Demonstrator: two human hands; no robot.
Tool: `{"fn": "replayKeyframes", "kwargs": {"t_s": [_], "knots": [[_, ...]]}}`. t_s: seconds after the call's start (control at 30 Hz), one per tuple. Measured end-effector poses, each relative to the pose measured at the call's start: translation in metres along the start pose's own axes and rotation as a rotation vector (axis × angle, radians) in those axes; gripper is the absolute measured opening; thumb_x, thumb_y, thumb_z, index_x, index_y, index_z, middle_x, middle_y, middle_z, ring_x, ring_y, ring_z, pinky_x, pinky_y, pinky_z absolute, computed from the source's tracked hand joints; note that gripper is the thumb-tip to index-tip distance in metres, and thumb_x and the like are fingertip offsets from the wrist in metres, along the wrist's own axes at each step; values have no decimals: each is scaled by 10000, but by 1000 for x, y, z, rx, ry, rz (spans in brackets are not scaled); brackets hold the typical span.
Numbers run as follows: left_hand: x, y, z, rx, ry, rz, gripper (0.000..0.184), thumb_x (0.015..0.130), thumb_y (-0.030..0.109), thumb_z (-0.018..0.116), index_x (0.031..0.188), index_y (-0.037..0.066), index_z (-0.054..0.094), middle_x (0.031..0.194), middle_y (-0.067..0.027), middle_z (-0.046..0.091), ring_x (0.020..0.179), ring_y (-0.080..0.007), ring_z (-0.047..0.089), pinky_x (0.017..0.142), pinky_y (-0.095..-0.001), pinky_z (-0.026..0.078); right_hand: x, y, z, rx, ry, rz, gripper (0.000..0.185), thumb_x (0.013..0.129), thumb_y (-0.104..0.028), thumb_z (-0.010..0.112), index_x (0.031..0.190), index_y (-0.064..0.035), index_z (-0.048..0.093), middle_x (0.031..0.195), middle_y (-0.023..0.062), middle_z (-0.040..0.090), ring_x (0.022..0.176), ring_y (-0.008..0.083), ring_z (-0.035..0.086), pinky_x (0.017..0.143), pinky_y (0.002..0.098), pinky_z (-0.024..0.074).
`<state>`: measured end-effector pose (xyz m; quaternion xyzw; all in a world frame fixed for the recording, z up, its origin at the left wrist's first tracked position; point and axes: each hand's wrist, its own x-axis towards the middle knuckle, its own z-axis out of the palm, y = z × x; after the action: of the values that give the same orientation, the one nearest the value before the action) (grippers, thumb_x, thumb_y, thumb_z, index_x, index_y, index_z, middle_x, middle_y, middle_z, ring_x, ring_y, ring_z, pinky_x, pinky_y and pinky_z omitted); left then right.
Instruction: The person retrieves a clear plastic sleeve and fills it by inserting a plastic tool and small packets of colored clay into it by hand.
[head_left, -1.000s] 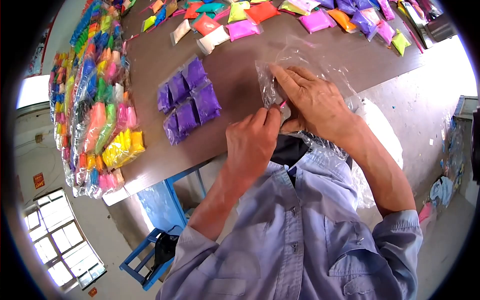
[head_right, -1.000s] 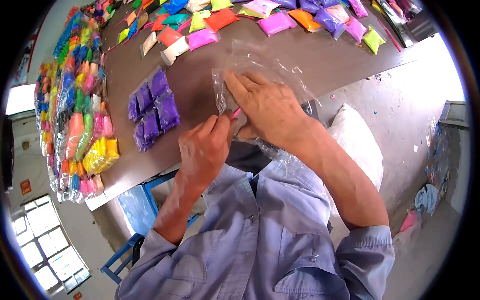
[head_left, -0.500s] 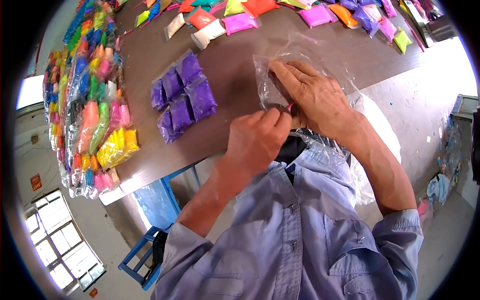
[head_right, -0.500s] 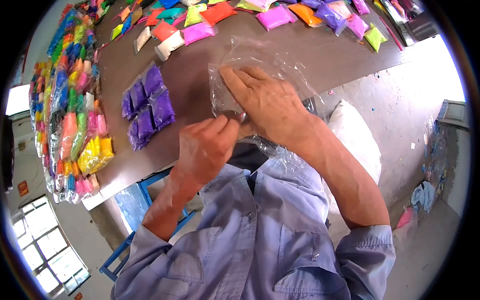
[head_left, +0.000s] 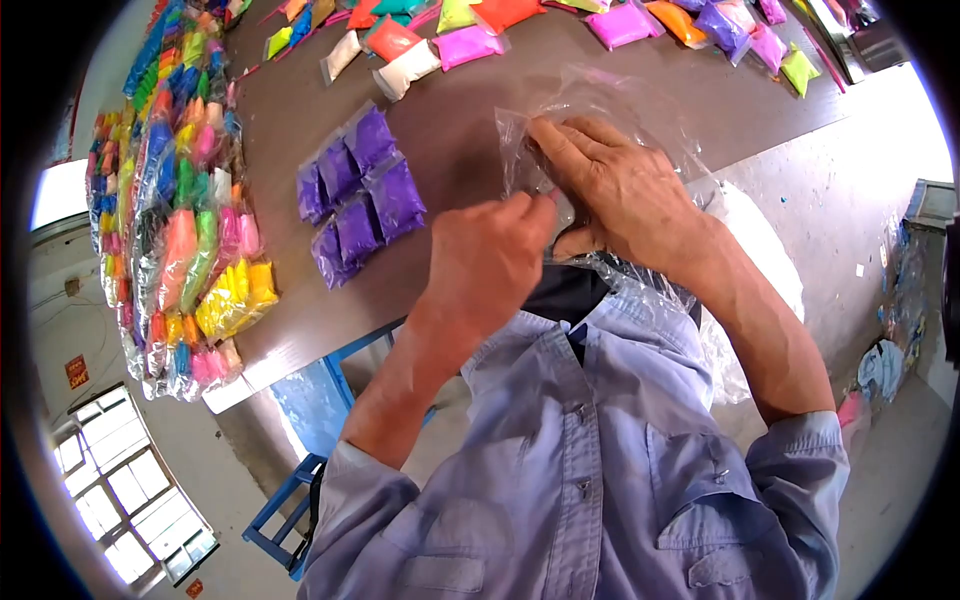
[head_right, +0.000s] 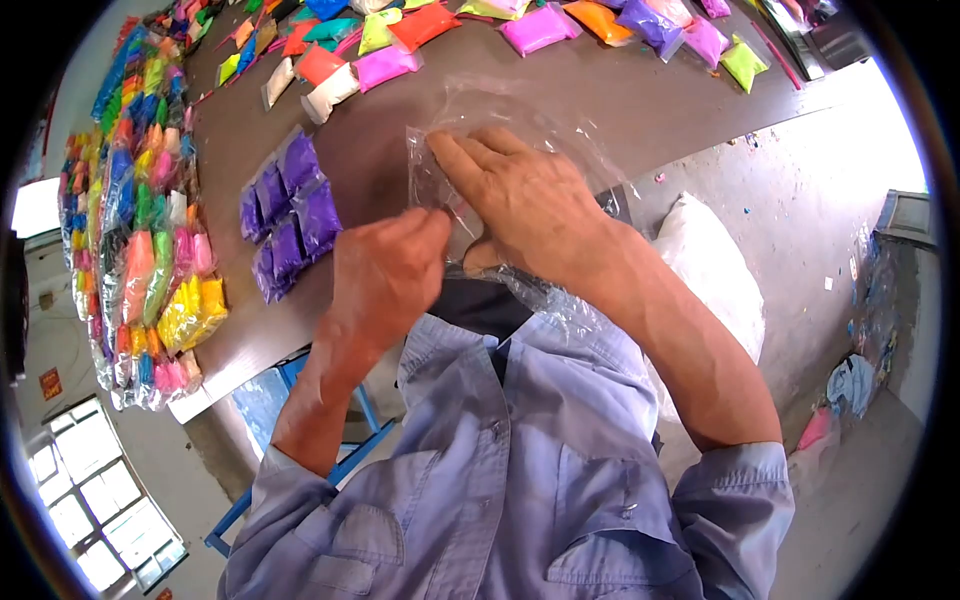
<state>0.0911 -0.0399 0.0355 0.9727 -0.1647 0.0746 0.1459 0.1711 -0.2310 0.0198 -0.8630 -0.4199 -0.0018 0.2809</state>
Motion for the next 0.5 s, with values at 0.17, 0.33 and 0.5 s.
{"fn": "replayKeyframes", "kwargs": {"t_s": [0.17,0.33,0.5], "knots": [[3,-6,-1,46,4,7,142,836,29,698,850,94,572,762,-82,588,709,-320,681,595,-449,529,-1,3,4,29,-11,16,1088,612,-193,978,1536,-6,434,1398,84,655,1340,312,598,963,424,600],[-2,5,-5,65,-78,64,142,845,31,702,854,100,578,769,-69,591,704,-298,685,593,-439,531,2,3,1,18,8,-16,1087,605,-196,979,1530,-6,441,1384,76,658,1332,303,601,957,419,600],[-1,-5,-4,148,-30,19,142,845,32,711,864,107,591,772,-63,598,711,-280,696,586,-424,534,0,0,-1,20,-23,23,1057,613,-211,978,1520,-21,470,1363,67,659,1310,301,606,969,424,596]]}}
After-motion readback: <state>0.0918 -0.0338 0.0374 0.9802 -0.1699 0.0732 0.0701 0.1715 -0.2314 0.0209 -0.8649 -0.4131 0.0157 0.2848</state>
